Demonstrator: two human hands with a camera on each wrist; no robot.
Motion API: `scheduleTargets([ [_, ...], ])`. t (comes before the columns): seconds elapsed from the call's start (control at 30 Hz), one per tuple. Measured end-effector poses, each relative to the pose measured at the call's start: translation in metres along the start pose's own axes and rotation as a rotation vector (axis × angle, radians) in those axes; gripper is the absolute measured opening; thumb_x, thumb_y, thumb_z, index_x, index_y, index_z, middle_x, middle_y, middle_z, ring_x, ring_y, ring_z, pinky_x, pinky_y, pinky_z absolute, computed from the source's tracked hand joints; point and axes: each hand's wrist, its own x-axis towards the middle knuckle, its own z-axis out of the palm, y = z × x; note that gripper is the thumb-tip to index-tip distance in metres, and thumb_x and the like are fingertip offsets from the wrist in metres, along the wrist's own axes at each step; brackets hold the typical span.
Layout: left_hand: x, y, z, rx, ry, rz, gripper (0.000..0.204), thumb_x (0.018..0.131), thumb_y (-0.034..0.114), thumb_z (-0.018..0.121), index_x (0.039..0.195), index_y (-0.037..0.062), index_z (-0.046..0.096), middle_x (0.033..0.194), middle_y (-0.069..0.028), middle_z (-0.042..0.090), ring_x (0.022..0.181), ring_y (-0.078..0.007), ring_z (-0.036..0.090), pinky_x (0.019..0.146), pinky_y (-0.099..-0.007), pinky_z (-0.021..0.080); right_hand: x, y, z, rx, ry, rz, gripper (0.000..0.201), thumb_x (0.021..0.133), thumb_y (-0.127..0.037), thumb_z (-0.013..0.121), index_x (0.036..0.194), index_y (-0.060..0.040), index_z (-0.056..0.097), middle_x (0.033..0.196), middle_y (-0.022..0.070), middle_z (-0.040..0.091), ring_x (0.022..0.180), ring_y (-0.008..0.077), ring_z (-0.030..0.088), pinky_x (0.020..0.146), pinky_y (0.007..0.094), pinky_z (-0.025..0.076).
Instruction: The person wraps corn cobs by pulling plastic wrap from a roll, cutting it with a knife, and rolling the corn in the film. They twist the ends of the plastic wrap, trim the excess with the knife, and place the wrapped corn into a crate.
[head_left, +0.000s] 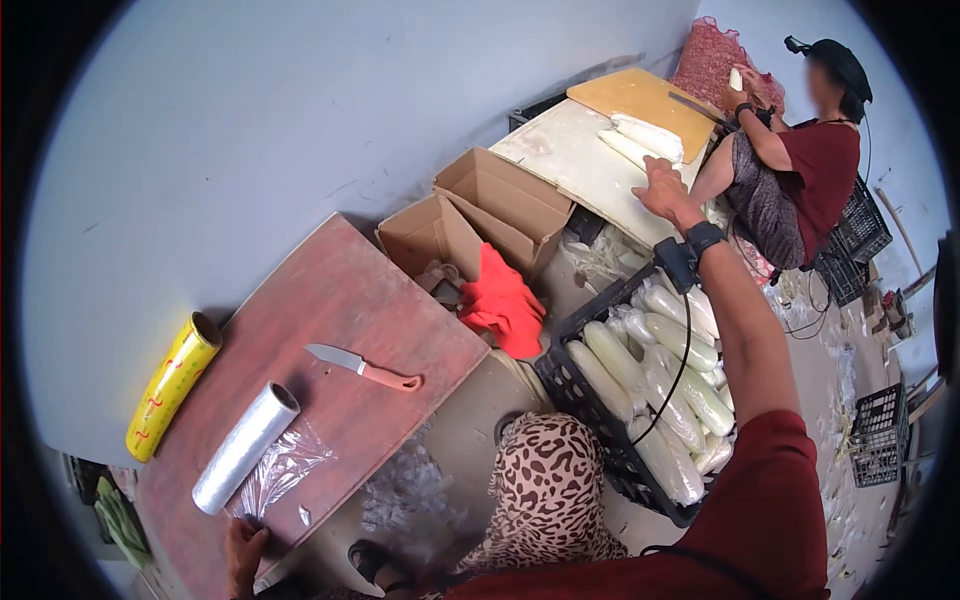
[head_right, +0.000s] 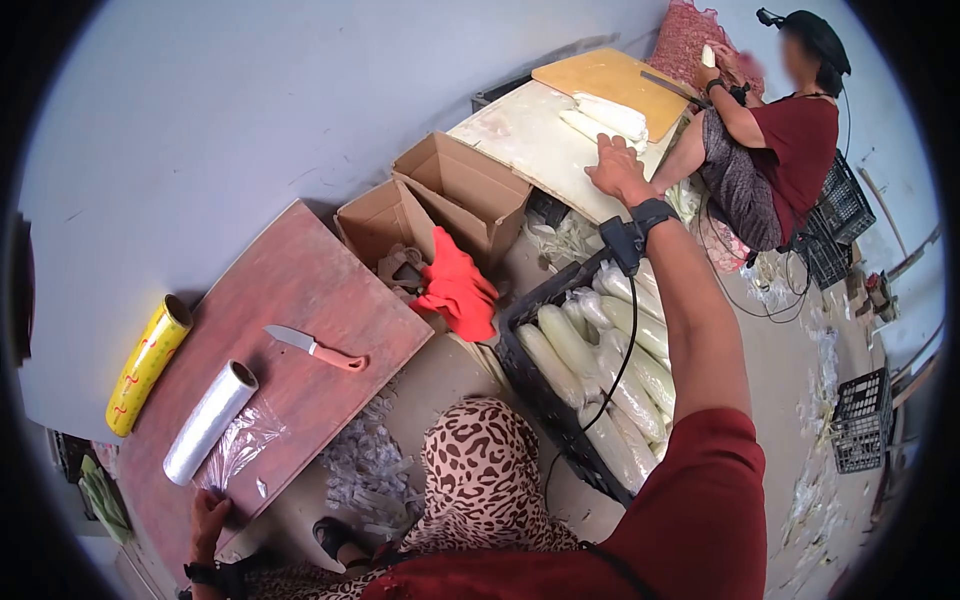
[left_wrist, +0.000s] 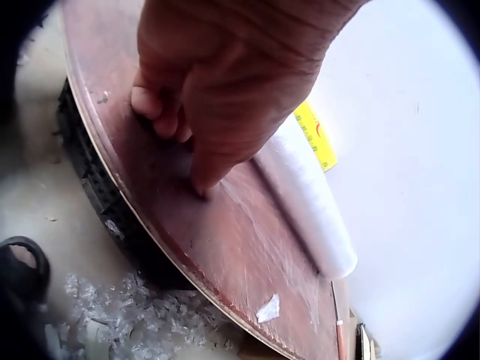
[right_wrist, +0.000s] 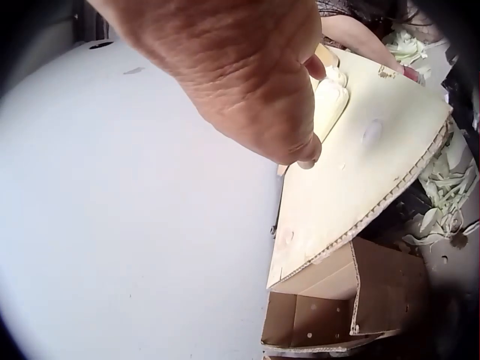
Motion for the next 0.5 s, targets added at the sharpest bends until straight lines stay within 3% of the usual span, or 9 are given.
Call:
scheduleTargets([
  [0.1, 0.001, 0.005, -0.005, 0.018, -0.045, -0.014, 0.027, 0.068, 0.013, 0.074, 0.074, 0.0048, 0.05, 0.065, -0.0027, 0.05, 0.061, -0.0129, 0.047, 0.055, -0.03, 0.039, 0.027, 0.008, -0.009, -0.045, 0.028, 0.093, 0.075, 0.083, -0.032, 0.067, 0.144, -0.0113, 0.029, 0.146, 0.019, 0.032, 0.129, 0.0423, 0.037, 0.1, 0.0563, 0.037],
  [0.17, -0.006, 0.037, -0.01, -0.058, -0.105, -0.041, 0.023, 0.07, 0.011, 0.071, 0.073, 0.0059, 0.048, 0.063, -0.0008, 0.048, 0.059, -0.0108, 0.046, 0.052, -0.0286, 0.038, 0.05, 0.018, -0.005, -0.126, 0.091, 0.124, 0.078, 0.083, -0.032, 0.066, 0.148, -0.014, 0.025, 0.151, 0.0185, 0.025, 0.133, 0.0425, 0.033, 0.102, 0.0572, 0.034],
  [0.2, -0.008, 0.048, -0.009, -0.094, -0.133, -0.059, 0.022, 0.071, 0.009, 0.069, 0.073, 0.0065, 0.047, 0.063, 0.0001, 0.047, 0.058, -0.0098, 0.046, 0.051, -0.0279, 0.038, 0.061, 0.024, -0.005, -0.147, 0.118, 0.135, 0.078, 0.083, -0.033, 0.066, 0.148, -0.015, 0.025, 0.151, 0.0183, 0.025, 0.132, 0.0426, 0.033, 0.102, 0.0576, 0.034],
  [0.23, 0.001, 0.006, -0.006, -0.071, -0.092, -0.023, 0.023, 0.07, 0.009, 0.069, 0.073, 0.0072, 0.047, 0.061, 0.0002, 0.047, 0.056, -0.0098, 0.047, 0.049, -0.0274, 0.039, 0.074, 0.032, -0.003, -0.165, 0.144, 0.142, 0.079, 0.083, -0.034, 0.066, 0.148, -0.016, 0.025, 0.151, 0.0181, 0.025, 0.132, 0.0426, 0.033, 0.102, 0.0581, 0.034],
  [0.3, 0.003, 0.001, -0.009, -0.099, -0.129, -0.094, 0.026, 0.067, 0.009, 0.072, 0.073, 0.0078, 0.047, 0.063, 0.0009, 0.047, 0.058, -0.0093, 0.045, 0.05, -0.027, 0.038, 0.107, 0.057, 0.011, -0.194, 0.179, 0.172, 0.082, 0.082, -0.037, 0.067, 0.149, -0.0181, 0.024, 0.151, 0.0172, 0.025, 0.133, 0.0448, 0.032, 0.103, 0.0583, 0.034],
  [0.43, -0.002, 0.027, -0.01, -0.105, -0.125, -0.218, 0.026, 0.067, 0.007, 0.073, 0.071, 0.0084, 0.047, 0.061, 0.002, 0.046, 0.056, -0.0083, 0.045, 0.049, -0.0261, 0.039, 0.142, 0.093, 0.028, -0.237, 0.233, 0.137, 0.095, 0.076, -0.044, 0.069, 0.149, -0.0094, 0.02, 0.143, 0.0314, 0.033, 0.132, 0.0447, 0.036, 0.106, 0.0503, 0.031],
  [0.5, -0.004, 0.043, -0.01, -0.129, -0.132, -0.246, 0.025, 0.068, 0.005, 0.072, 0.072, 0.0083, 0.047, 0.061, 0.0023, 0.046, 0.057, -0.0075, 0.046, 0.05, -0.0253, 0.039, 0.153, 0.107, 0.036, -0.198, 0.226, 0.135, 0.096, 0.074, -0.044, 0.07, 0.149, -0.0095, 0.021, 0.141, 0.031, 0.036, 0.131, 0.0427, 0.037, 0.106, 0.0476, 0.033],
])
